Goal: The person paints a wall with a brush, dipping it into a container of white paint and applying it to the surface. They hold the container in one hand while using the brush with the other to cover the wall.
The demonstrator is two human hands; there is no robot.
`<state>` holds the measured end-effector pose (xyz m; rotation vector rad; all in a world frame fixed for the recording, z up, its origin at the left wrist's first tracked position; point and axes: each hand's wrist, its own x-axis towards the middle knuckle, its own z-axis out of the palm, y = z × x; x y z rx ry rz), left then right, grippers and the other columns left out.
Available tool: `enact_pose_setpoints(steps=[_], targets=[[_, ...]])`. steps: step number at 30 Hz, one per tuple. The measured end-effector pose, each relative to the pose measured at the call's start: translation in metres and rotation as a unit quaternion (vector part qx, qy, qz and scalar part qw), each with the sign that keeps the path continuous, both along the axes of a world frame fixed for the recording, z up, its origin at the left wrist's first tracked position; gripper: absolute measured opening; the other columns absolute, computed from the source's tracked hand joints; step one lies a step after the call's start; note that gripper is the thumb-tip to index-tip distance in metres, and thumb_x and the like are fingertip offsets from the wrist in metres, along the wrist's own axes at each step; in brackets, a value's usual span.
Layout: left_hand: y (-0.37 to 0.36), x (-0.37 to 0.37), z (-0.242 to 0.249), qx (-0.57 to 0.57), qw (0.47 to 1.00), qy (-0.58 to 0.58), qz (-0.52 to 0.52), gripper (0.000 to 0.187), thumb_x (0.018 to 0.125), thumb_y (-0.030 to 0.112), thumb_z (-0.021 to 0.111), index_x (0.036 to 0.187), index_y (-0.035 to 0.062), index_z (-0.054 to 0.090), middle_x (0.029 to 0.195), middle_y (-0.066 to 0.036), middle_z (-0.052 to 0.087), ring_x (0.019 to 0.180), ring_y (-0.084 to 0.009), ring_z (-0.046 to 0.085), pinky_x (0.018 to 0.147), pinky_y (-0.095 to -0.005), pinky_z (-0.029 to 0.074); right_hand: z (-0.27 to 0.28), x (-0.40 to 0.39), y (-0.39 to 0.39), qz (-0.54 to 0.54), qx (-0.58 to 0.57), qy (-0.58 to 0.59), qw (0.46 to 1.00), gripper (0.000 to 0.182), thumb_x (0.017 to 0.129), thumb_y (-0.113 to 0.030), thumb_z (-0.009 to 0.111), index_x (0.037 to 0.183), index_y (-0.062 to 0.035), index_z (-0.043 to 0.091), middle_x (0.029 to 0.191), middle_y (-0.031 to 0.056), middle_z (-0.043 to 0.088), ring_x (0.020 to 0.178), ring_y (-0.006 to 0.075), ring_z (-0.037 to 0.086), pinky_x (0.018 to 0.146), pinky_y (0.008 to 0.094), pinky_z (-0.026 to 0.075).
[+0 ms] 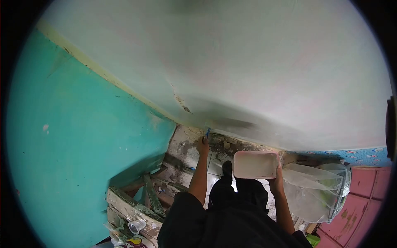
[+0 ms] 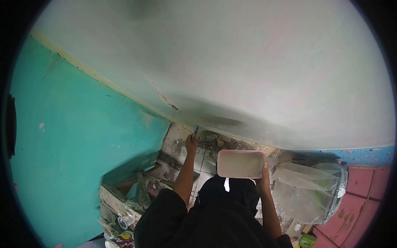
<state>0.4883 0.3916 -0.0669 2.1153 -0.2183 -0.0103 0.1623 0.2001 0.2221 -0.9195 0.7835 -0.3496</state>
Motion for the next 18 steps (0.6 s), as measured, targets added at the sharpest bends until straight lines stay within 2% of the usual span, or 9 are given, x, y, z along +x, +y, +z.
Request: enact_pose_setpoints(steps=[3,6,9,12,15,18], targets=[[-0.001,-0.007,-0.017,0.097,0.993,0.057,0.034,0.036,0.098,0.028,0.056,0.080,-0.0030,0.062,0.069,-0.017,0.060,0.062,-0.0326,0.058,0.061,-0.0454,0.044,0.001,-0.004,-0.001,-0.001,-0.007,0.001,1.000,0.073,0.102,-0.059,0.039,0.154,-0.0102,0.028,0.145,0.0159,0.046,0.130,0.0316,0.052,0.103,0.0498,0.047],[-0.017,0.004,0.028,0.123,0.991,0.059,0.014,0.040,0.097,0.028,0.056,0.075,-0.0042,0.062,0.070,-0.022,0.061,0.065,-0.0402,0.060,0.063,-0.0488,0.045,0.001,-0.003,0.000,-0.001,-0.014,-0.001,1.000,0.072,0.102,-0.059,0.039,0.154,-0.0112,0.027,0.145,0.0154,0.046,0.130,0.0314,0.052,0.103,0.0500,0.047],[-0.032,0.014,0.113,0.121,0.989,0.088,0.014,0.035,0.097,0.028,0.056,0.079,-0.0011,0.064,0.070,-0.018,0.062,0.062,-0.0383,0.060,0.059,-0.0460,0.046,-0.005,-0.006,-0.001,0.000,-0.006,-0.013,1.000,0.071,0.102,-0.058,0.040,0.154,-0.0119,0.027,0.146,0.0151,0.045,0.130,0.0311,0.051,0.104,0.0503,0.047],[-0.031,0.009,0.192,0.019,0.999,-0.012,0.026,0.038,0.099,0.028,0.055,0.075,-0.0012,0.061,0.065,-0.017,0.059,0.057,-0.0348,0.057,0.057,-0.0434,0.043,-0.002,-0.001,0.000,-0.007,0.000,-0.003,1.000,0.071,0.102,-0.058,0.040,0.154,-0.0111,0.027,0.145,0.0152,0.045,0.131,0.0310,0.051,0.104,0.0499,0.047],[-0.015,0.002,0.282,-0.067,0.998,0.010,-0.006,0.039,0.101,0.028,0.055,0.075,-0.0005,0.059,0.064,-0.011,0.058,0.055,-0.0225,0.054,0.055,-0.0371,0.042,-0.003,0.003,0.000,-0.002,0.011,-0.005,1.000,0.071,0.102,-0.058,0.040,0.153,-0.0095,0.029,0.145,0.0153,0.046,0.130,0.0307,0.051,0.104,0.0493,0.046],[-0.005,-0.009,0.349,-0.190,0.981,0.021,0.015,0.035,0.103,0.026,0.054,0.080,0.0014,0.060,0.066,-0.004,0.057,0.057,-0.0102,0.049,0.054,-0.0298,0.039,-0.003,0.008,0.000,0.008,0.012,-0.009,1.000,0.071,0.102,-0.057,0.039,0.152,-0.0079,0.029,0.143,0.0154,0.047,0.129,0.0303,0.052,0.104,0.0488,0.047]])
